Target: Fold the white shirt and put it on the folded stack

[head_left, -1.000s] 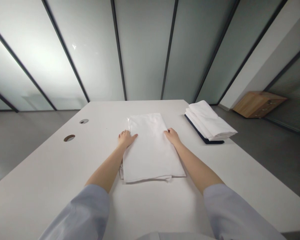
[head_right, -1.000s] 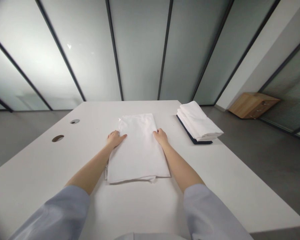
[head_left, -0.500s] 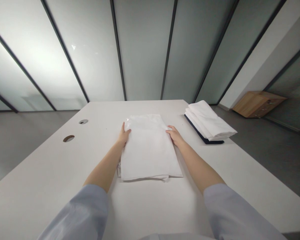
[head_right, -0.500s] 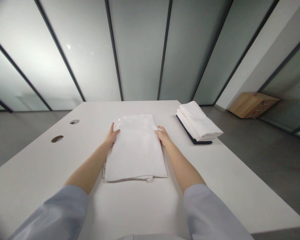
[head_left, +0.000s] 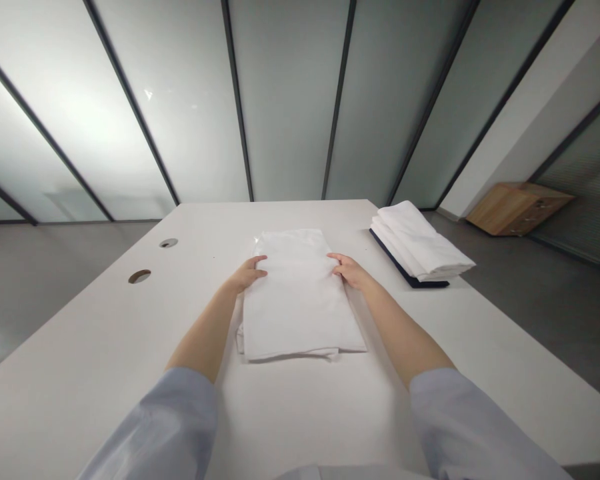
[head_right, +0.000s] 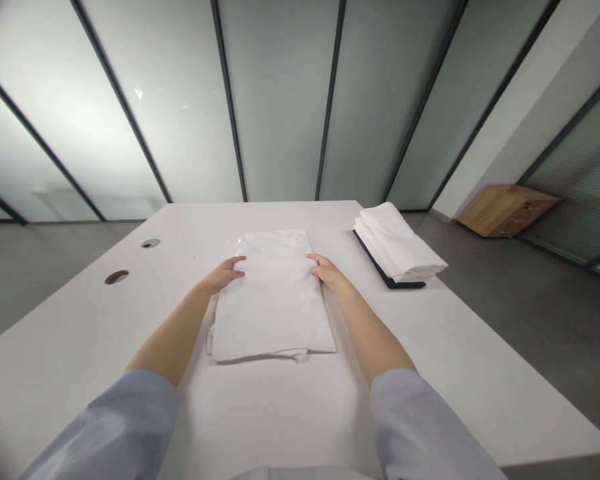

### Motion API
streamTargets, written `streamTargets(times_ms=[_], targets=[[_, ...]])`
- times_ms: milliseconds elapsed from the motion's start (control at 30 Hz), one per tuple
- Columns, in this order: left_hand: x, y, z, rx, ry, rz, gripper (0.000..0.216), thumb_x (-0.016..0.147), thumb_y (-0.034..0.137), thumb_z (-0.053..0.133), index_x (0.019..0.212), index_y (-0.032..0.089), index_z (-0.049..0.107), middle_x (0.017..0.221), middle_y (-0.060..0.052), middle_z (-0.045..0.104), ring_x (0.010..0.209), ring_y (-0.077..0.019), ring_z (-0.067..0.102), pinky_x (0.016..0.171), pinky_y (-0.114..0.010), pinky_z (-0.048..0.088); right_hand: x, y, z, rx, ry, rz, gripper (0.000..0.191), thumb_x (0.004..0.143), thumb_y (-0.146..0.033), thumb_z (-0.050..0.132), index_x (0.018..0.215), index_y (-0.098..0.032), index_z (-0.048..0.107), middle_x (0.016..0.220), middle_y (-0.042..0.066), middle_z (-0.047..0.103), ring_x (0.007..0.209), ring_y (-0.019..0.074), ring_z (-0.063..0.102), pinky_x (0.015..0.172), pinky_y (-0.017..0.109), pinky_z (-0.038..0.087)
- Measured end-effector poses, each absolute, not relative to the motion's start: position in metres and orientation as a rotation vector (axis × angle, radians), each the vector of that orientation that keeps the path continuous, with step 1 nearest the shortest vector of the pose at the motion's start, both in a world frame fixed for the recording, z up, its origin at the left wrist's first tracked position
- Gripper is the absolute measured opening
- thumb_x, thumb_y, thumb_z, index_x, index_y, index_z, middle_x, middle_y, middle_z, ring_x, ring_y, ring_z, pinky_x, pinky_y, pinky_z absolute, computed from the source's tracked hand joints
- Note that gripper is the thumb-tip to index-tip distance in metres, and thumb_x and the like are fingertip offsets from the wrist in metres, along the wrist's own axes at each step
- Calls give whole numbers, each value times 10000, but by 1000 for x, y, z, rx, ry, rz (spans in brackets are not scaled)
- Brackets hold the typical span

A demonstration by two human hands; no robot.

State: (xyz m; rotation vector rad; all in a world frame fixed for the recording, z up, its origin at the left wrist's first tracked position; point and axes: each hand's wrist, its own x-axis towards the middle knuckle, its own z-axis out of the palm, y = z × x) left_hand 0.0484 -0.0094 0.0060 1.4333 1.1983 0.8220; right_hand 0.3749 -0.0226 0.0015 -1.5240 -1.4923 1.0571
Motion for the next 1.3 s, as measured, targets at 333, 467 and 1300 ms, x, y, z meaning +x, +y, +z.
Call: streamTargets(times_ms=[333, 467, 1300], targets=[[47, -11, 55, 2417, 1696, 843, 244, 728, 248, 601, 944, 203, 705, 1176, -111, 626, 1205, -293, 504, 1039, -422, 385, 375, -26, 39, -1567, -1844, 49, 226, 733, -135, 539, 915, -188, 663, 1069, 110, 619, 1050, 246, 541, 941, 362, 416], [34, -29, 114, 2553, 1533, 805, 235, 725, 308, 598, 912, 194, 684, 1105, -77, 647, 1090, -271, 563, 986, -427, 412, 387, -35, 78, -1336, -1815, 174, 198, 747, -208, 525, 921, -195, 619, 974, 66, 622, 934, 225, 548, 812, 323, 444], [48, -16, 48, 2741, 1612, 447, 383, 687, 109, 559, 1051, 228, 566, 1229, -91, 609, 1260, -254, 470, 1137, -430, 198, 385, -25, 34, -1425, -2185, -93, 516, 702, -26, 497, 1196, -160, 566, 1113, 102, 679, 1232, 258, 501, 1028, 389, 336]])
